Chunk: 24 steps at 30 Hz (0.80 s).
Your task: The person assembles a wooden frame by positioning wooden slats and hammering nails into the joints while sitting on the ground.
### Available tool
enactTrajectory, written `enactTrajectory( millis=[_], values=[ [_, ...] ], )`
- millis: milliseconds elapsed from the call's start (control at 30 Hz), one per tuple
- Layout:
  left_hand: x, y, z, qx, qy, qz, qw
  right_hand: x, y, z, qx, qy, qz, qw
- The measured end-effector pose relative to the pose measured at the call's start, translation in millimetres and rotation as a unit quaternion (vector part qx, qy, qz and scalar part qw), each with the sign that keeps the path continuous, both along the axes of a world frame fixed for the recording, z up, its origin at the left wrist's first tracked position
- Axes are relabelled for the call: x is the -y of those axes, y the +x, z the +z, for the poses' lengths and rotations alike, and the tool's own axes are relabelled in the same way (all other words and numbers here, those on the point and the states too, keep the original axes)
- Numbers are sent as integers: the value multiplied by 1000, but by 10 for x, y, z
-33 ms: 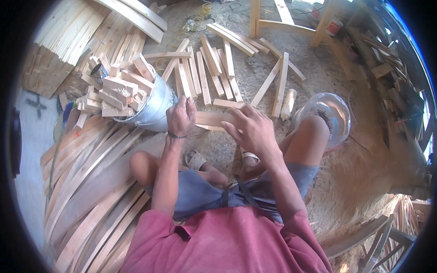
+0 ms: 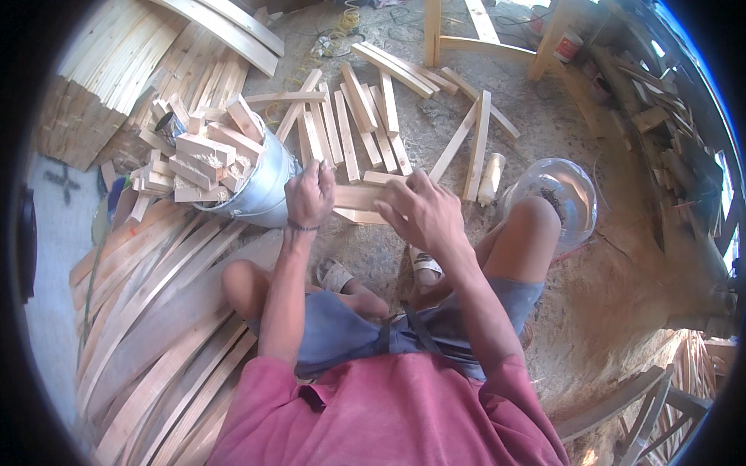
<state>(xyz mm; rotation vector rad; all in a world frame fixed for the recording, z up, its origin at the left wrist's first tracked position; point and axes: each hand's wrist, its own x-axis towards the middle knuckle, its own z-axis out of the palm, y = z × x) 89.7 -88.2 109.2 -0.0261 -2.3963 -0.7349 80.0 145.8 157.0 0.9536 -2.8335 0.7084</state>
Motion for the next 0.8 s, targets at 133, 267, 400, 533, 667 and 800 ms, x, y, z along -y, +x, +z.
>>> enactTrajectory(
  millis=[133,267,400,533,667,800],
  values=[
    [59,-477,13,0,-8,1,1000,58,-464,-72,-46,11,-63,997],
    [147,-800,-15,48,-23,20,998,111,-854,22,70,157,-71,983],
    [142,-1143,10,53,-33,24,998,144,-1200,-390,-150,80,-72,983],
    [212,-1512,-56,79,-62,11,995,113,-1350,-336,-147,91,-73,982],
    [139,-1790,-256,113,-41,38,992,95,-1563,-403,-120,93,-93,984],
    [53,-2172,-318,210,-79,28,974,75,-2004,-714,-143,35,-100,984]
  ],
)
